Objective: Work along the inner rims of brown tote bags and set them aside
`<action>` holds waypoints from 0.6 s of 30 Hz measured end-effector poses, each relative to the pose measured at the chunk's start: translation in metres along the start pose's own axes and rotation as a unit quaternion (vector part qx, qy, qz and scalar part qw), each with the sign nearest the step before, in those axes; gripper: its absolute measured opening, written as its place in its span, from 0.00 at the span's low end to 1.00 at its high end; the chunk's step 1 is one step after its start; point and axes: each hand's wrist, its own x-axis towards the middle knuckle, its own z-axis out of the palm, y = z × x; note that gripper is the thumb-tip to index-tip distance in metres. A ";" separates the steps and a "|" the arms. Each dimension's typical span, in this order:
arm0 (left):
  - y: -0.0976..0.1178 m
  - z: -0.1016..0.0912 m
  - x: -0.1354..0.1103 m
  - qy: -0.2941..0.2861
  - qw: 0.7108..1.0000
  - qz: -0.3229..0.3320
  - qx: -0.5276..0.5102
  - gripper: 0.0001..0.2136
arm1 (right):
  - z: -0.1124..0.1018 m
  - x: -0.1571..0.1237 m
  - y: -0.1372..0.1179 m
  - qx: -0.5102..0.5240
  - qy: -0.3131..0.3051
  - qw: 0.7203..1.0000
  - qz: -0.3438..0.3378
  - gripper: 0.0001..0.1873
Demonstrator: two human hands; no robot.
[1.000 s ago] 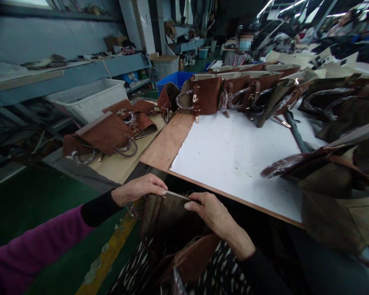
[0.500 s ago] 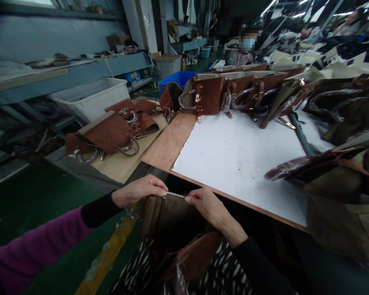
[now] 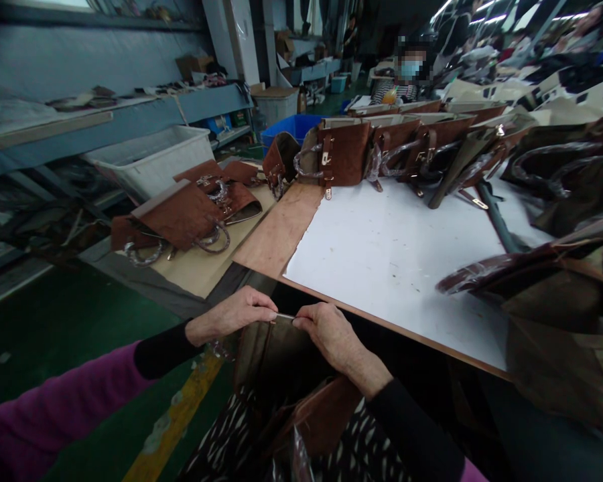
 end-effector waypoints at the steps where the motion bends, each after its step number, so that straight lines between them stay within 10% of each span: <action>1: 0.001 0.001 -0.001 0.003 1.000 0.004 0.000 0.12 | 0.001 0.002 -0.003 -0.001 0.000 1.000 -0.009 0.13; 18: -0.006 0.001 -0.012 0.040 0.998 0.023 -0.031 0.11 | 0.011 0.013 -0.025 -0.015 0.013 1.000 -0.020 0.12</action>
